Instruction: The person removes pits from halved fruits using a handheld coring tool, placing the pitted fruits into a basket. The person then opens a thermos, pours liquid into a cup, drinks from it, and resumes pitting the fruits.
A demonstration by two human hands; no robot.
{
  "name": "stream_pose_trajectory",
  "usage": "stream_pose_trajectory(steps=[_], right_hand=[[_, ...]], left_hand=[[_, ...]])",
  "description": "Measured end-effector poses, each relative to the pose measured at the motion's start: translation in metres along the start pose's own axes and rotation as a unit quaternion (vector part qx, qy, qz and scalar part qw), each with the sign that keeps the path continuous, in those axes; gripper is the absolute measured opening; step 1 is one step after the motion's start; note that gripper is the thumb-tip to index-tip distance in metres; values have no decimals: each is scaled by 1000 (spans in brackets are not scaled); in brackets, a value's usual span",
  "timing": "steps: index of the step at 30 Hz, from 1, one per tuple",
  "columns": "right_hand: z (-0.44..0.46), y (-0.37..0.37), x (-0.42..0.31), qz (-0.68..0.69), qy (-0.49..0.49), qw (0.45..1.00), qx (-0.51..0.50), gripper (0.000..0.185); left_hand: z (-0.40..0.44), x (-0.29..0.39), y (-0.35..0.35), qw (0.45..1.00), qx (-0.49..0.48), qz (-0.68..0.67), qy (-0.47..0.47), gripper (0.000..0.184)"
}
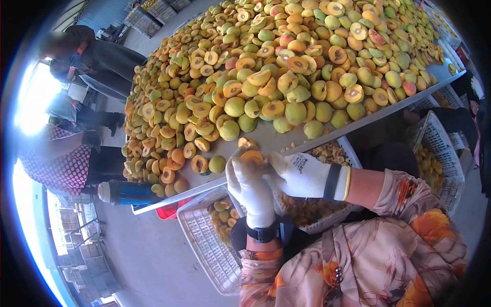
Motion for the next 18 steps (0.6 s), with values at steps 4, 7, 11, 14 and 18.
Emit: stream_pose_trajectory(steps=[4, 7, 11, 14, 18], right_hand=[[-5, 35, 17, -143, -99, 983, 54, 21], [-3, 14, -4, 103, 59, 989, -86, 22], [-1, 16, 3, 116, 9, 988, -100, 30], [-1, 14, 10, 103, -10, 986, -131, 34], [4, 12, 15, 157, 9, 981, -112, 33]], left_hand=[[-3, 8, 0, 996, 8, 74, 52, 47], [-2, 9, -2, 994, 4, 91, 66, 45], [-1, 3, -7, 989, -1, 117, 86, 43], [-3, 12, -4, 995, -6, 100, 31, 31], [-5, 13, -1, 999, -19, 36, 7, 26]])
Point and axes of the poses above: each hand's wrist, its own z-axis towards the middle knuckle, its own y-axis out of the palm, x = y × z, the point moved 2 cm from there along z, towards the middle knuckle, and after that the axes turned 5 degrees about y, right-handed, at the moved point
